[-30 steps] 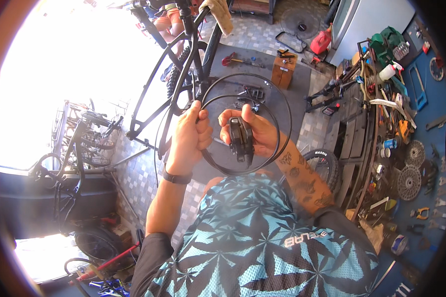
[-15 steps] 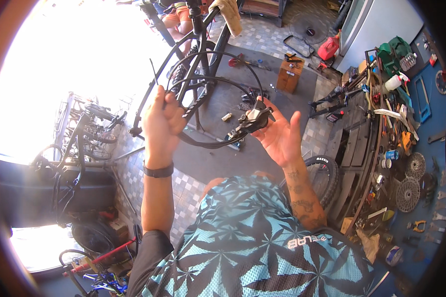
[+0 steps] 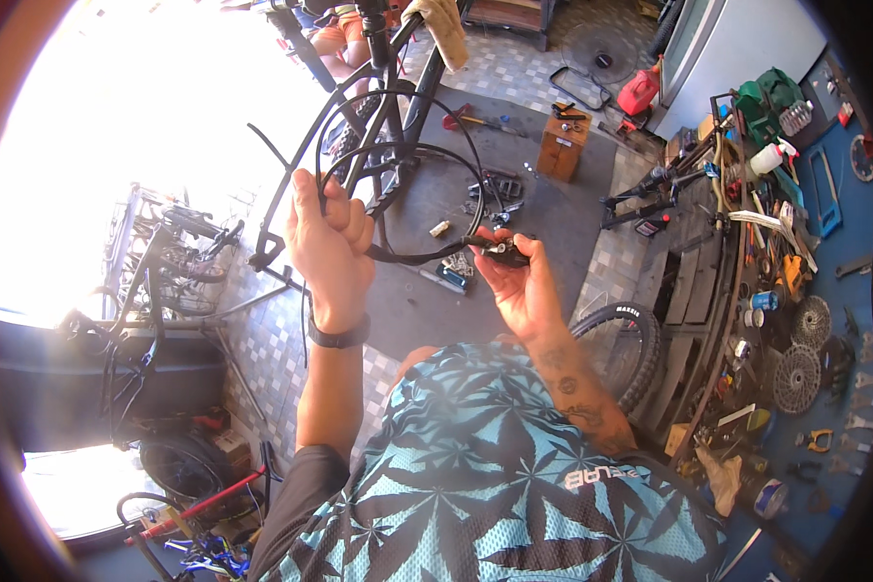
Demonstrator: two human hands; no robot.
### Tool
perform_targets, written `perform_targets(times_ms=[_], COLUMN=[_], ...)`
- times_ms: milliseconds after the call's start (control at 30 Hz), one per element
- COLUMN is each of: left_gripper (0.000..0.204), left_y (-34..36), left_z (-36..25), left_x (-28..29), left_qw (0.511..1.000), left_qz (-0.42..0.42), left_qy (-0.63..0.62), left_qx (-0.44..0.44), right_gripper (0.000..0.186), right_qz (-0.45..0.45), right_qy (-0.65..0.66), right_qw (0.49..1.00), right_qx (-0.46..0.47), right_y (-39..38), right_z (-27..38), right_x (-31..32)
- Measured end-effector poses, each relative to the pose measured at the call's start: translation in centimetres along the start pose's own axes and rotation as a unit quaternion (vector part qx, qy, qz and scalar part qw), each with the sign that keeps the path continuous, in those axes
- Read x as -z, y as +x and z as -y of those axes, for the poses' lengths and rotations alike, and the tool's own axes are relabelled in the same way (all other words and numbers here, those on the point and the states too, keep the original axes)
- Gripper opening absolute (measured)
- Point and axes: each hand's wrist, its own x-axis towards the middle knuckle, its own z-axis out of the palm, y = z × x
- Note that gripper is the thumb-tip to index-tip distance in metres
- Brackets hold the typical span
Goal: The person works on a bicycle mounted on a repair stand, handling brake cables and small parts. They wipe the handlebar area with a cloth, thread a cable through the frame, and manipulate small components with their hands.
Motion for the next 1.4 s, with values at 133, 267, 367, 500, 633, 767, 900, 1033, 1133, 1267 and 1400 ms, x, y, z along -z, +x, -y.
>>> perform_targets(times_ms=[133, 267, 367, 500, 633, 767, 900, 1033, 1133, 1267, 1400], left_gripper=[0.035, 0.04, 0.036, 0.04, 0.04, 0.043, 0.043, 0.042, 0.041, 0.037, 0.03], left_y=[-1.5, -2.9, -2.9, -2.1, -1.3, -0.7, -0.8, -1.6, -2.0, -2.3, 2.2], left_z=[1.9, 2.8, 2.0, 1.1, 0.9, 0.1, -2.0, -4.3, -5.3, -5.8, -8.9], left_x=[-0.6, -1.5, -1.6, -1.0, 0.5, 1.6, 1.5, 0.9, 0.9, 1.1, 1.3], left_qw=[0.996, 0.992, 0.995, 0.995, 0.994, 0.995, 0.991, 0.985, 0.981, 0.965, 0.902], left_qz=[0.083, 0.125, 0.08, 0.032, 0.032, 0.034, 0.074, 0.112, 0.135, 0.147, 0.053], left_qy=[-0.014, 0.021, 0.057, 0.095, 0.107, 0.09, 0.107, 0.13, 0.132, 0.176, 0.327], left_qx=[0.009, 0.007, 0.005, -0.015, -0.012, -0.033, -0.017, -0.008, -0.04, -0.125, -0.277], right_gripper=[0.029, 0.027, 0.023, 0.023, 0.026, 0.026, 0.023, 0.027, 0.036, 0.037, 0.045], right_qz=[-0.005, -0.041, -0.037, -0.045, -0.063, -0.052, 0.027, 0.007, -0.001, 0.004, 0.135], right_qy=[0.168, 0.048, 0.031, -0.042, -0.043, -0.03, -0.091, -0.104, -0.107, -0.116, -0.119], right_qw=[0.986, 0.994, 0.993, 0.989, 0.991, 0.996, 0.994, 0.994, 0.994, 0.989, 0.968], right_qx=[-0.005, 0.093, 0.111, 0.138, 0.112, 0.066, 0.049, 0.026, -0.014, -0.086, -0.175], right_y=[2.2, 5.6, 6.2, 5.5, 4.8, 3.9, 3.7, 5.1, 6.2, 7.6, 9.4], right_z=[-2.2, -2.4, -2.5, -3.3, -4.0, -3.6, -2.9, -3.9, -4.9, -5.3, -6.7], right_x=[0.3, -0.8, -1.1, -0.4, 0.5, 0.0, -2.6, -6.5, -8.7, -11.1, -14.0])
